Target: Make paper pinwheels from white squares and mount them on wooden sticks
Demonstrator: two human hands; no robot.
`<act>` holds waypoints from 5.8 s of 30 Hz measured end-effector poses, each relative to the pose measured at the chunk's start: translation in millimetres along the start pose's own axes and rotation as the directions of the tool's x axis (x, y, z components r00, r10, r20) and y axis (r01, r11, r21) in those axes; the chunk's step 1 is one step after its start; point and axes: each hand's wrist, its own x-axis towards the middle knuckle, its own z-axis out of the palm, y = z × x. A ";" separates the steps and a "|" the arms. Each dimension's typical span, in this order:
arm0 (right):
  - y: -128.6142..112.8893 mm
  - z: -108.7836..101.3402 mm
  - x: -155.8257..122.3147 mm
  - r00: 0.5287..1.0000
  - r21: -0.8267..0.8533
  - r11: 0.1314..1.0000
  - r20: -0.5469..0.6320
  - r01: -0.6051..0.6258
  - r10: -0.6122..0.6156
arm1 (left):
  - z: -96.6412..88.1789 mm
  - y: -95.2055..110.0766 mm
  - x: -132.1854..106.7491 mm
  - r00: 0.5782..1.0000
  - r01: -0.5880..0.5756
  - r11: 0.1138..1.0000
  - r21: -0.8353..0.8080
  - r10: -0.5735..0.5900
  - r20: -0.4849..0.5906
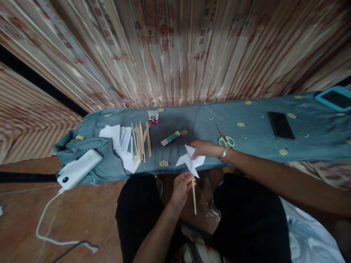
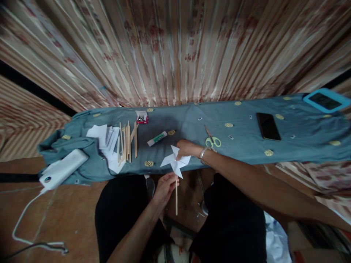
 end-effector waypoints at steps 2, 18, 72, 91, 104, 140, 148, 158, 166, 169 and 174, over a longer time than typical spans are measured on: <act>-2.3 -0.8 -0.5 0.999 0.001 0.999 0.005 -0.035 0.035 | 0.7 -0.2 1.2 1.000 0.008 1.000 0.002 -0.008 0.013; -17.9 -3.4 -18.5 0.989 0.047 0.988 0.007 -0.146 0.146 | 4.4 -1.6 2.5 0.999 -0.003 1.000 0.023 0.002 0.047; 35.5 51.9 -32.9 0.894 0.782 0.439 -0.424 0.442 -0.144 | 96.3 87.8 62.2 0.956 -0.184 0.982 0.038 0.170 0.238; 111.6 -6.6 -49.4 0.506 0.648 0.365 -0.756 0.668 0.415 | 87.5 73.6 58.2 0.975 -0.087 0.969 0.231 0.035 0.219; 106.3 -6.8 -40.8 0.640 0.747 0.331 -0.664 0.576 0.387 | 82.9 56.7 56.4 0.963 -0.131 0.887 0.442 0.008 0.270; 98.9 0.2 -35.1 0.753 0.799 0.129 -0.598 0.587 0.275 | 88.5 64.4 57.2 0.972 -0.117 0.893 0.435 0.014 0.233; 105.6 -2.5 -35.3 0.665 0.765 0.099 -0.609 0.637 0.433 | 87.6 65.1 57.9 0.974 -0.110 0.890 0.442 0.008 0.225; 103.0 -1.9 -36.6 0.668 0.790 0.118 -0.578 0.602 0.469 | 89.2 68.3 58.8 0.972 -0.135 0.904 0.406 0.042 0.231; 97.0 4.1 -36.3 0.696 0.810 0.160 -0.570 0.564 0.436 | 87.5 71.2 61.2 0.968 -0.179 0.908 0.378 0.094 0.233; 94.3 6.4 -36.1 0.708 0.813 0.170 -0.571 0.556 0.415 | 87.4 72.0 60.6 0.967 -0.183 0.910 0.373 0.098 0.236; 90.1 9.8 -36.7 0.737 0.816 0.204 -0.577 0.542 0.351 | 86.9 72.7 60.2 0.964 -0.202 0.902 0.383 0.115 0.239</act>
